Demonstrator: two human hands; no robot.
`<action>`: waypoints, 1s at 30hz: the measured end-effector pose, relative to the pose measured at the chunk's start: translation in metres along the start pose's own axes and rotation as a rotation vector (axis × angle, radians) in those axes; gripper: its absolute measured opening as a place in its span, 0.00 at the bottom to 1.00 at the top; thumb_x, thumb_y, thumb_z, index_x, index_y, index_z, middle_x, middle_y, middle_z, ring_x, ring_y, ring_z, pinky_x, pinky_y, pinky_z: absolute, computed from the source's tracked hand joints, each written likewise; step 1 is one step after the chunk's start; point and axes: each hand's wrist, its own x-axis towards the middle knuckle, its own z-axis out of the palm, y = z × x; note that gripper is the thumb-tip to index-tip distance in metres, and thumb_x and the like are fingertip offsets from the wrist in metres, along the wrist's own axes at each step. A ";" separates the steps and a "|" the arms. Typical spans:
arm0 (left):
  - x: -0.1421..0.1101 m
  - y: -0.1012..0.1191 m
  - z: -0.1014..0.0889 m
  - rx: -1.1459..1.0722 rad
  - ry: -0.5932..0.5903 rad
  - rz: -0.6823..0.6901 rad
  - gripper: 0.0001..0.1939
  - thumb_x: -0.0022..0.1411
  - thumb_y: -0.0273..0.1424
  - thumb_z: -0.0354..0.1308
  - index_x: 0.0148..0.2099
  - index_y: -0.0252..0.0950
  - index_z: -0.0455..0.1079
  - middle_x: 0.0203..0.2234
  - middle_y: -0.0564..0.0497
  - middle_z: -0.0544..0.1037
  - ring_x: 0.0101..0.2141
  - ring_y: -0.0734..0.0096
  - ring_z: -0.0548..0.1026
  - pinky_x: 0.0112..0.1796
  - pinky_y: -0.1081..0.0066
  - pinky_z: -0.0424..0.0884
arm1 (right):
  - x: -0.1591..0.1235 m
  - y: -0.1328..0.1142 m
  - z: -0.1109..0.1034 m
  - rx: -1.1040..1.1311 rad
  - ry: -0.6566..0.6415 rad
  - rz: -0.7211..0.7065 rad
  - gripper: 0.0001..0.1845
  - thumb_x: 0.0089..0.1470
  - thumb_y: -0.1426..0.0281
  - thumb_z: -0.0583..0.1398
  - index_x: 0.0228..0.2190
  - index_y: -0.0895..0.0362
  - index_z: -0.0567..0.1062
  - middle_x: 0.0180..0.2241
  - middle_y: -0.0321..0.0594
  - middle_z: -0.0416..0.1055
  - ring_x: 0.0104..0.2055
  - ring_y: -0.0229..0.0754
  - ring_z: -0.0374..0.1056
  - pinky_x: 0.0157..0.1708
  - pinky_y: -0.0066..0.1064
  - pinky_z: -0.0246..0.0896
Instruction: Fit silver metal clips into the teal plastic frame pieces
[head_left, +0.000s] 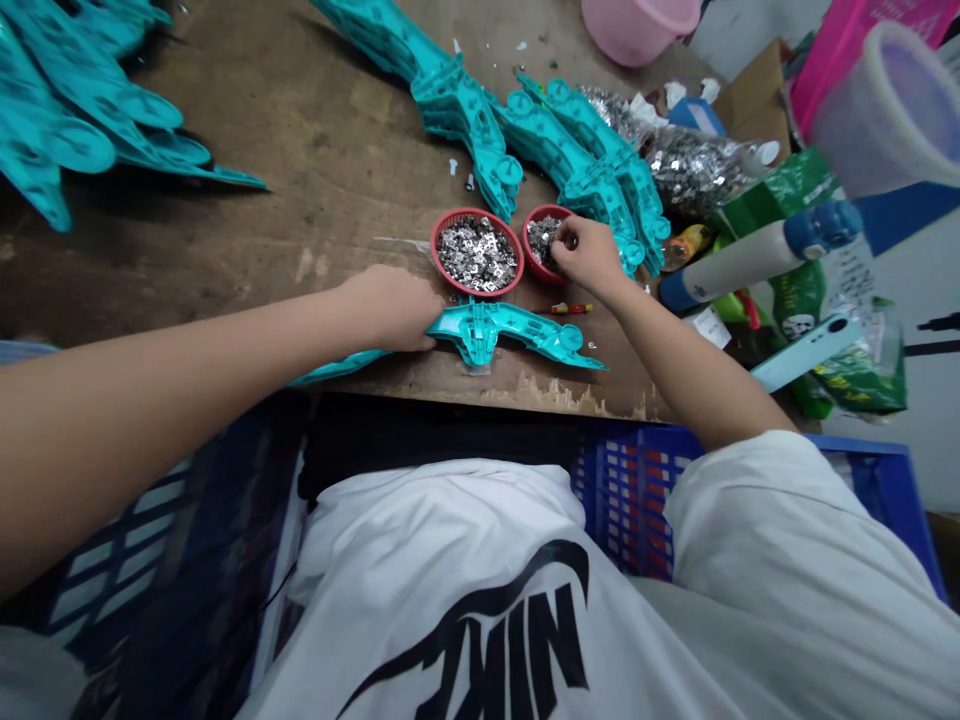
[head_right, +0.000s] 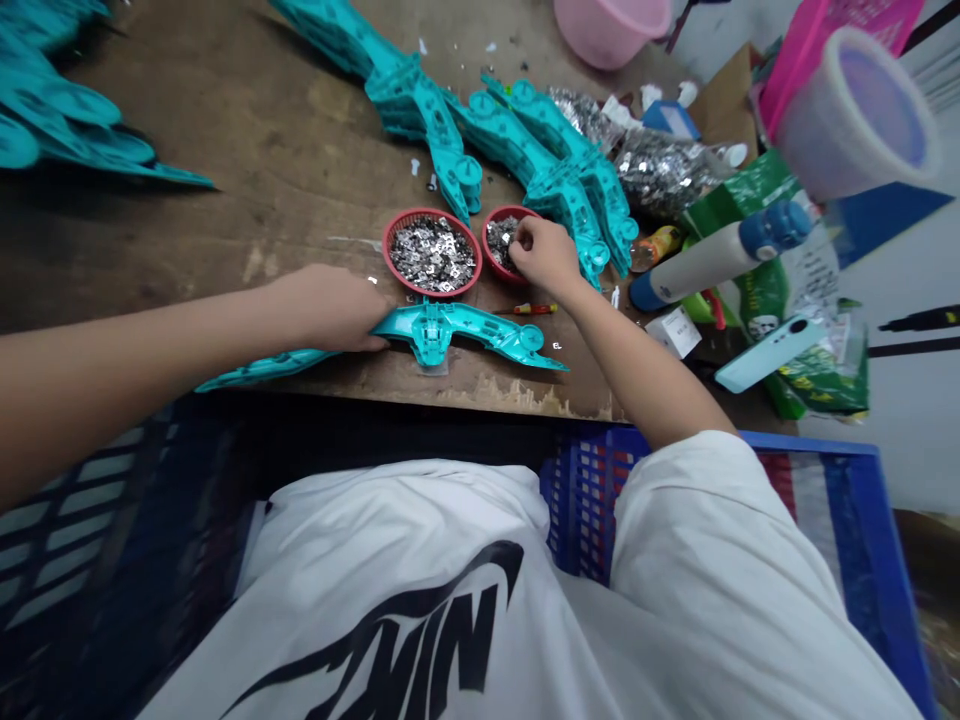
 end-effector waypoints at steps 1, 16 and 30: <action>-0.001 0.005 -0.003 0.052 -0.048 -0.015 0.12 0.64 0.38 0.80 0.48 0.39 0.91 0.40 0.37 0.92 0.46 0.35 0.92 0.53 0.47 0.87 | -0.001 0.004 -0.001 0.013 0.033 -0.012 0.05 0.64 0.74 0.68 0.38 0.50 0.81 0.43 0.49 0.88 0.49 0.62 0.83 0.60 0.56 0.81; 0.007 -0.016 -0.020 -0.024 0.198 0.104 0.31 0.89 0.48 0.48 0.80 0.42 0.78 0.82 0.37 0.77 0.85 0.34 0.68 0.78 0.40 0.71 | -0.025 0.056 -0.018 0.397 0.188 0.053 0.10 0.71 0.60 0.66 0.46 0.51 0.85 0.42 0.45 0.86 0.46 0.56 0.86 0.55 0.54 0.87; 0.014 -0.019 -0.006 -0.088 0.095 0.079 0.39 0.88 0.51 0.39 0.79 0.38 0.81 0.82 0.35 0.76 0.84 0.36 0.71 0.80 0.43 0.67 | -0.019 0.036 -0.032 0.242 0.081 0.038 0.10 0.68 0.63 0.72 0.48 0.50 0.92 0.52 0.50 0.92 0.58 0.63 0.86 0.67 0.58 0.83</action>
